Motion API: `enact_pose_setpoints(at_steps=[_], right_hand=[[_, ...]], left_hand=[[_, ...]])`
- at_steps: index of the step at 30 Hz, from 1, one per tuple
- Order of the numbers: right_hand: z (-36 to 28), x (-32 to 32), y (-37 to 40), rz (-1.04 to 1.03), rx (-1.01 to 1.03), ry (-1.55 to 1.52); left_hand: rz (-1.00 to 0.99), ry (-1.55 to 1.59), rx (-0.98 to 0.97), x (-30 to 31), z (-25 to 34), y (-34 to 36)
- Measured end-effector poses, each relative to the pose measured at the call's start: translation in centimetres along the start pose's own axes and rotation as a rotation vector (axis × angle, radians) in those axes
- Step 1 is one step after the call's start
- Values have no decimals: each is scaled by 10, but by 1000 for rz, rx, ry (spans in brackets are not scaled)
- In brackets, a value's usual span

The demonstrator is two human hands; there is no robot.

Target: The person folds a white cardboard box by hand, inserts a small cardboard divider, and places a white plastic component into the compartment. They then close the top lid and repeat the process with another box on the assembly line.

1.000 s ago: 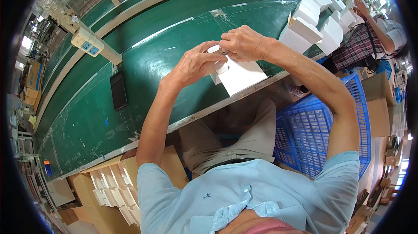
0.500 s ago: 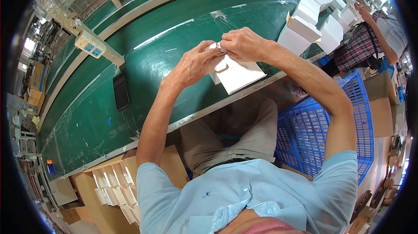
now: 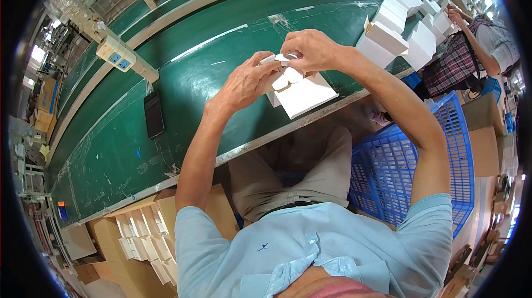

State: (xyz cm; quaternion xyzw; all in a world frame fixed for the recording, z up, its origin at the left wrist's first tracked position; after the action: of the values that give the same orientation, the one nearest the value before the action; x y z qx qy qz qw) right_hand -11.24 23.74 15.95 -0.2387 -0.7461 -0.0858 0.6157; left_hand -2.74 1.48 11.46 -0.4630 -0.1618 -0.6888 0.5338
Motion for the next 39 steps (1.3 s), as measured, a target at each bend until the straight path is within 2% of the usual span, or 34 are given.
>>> enact_pose_setpoints(at_steps=[4, 7, 9, 12, 20, 25, 27, 30, 36, 38, 39], right_hand=[[-2, 2, -8, -14, 43, 36], [-1, 5, -12, -94, 82, 49], [-3, 4, -16, -182, 182, 150], [-6, 4, -16, -167, 229, 207], [-12, 9, -23, -220, 222, 258], [4, 6, -22, -151, 122, 41], [9, 8, -16, -101, 80, -82], [6, 7, -10, -91, 105, -48], [5, 2, -6, -6, 127, -65], [21, -11, -3, 81, 267, -22], [16, -10, -1, 88, 228, -5]], left_hand=[[-34, 49, 51, -2, -3, 1], [-24, 101, 38, -6, -5, -2], [45, 138, 3, -9, -9, -4], [57, 134, -27, -9, -12, -6], [-22, 154, -44, -9, -12, -8], [26, 138, 37, -8, -8, -2], [220, -61, -144, -4, -7, -3], [189, -48, -44, -2, -7, -10], [201, -169, 10, 20, 20, -17], [224, -140, -89, 21, 25, -24], [254, -190, -107, 10, 22, -30]])
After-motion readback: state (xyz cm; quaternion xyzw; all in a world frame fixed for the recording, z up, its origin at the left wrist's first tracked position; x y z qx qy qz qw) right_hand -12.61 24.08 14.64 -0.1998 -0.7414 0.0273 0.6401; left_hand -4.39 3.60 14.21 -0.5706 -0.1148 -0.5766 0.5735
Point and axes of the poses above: each hand's wrist, its own y-axis away from the middle knuckle, its own x-axis out of the back of the hand, z = x × y, the point moved 2 cm from there along -y, towards the middle knuckle, and after that the axes turned 8 degrees about x, right-handed, at the moved point
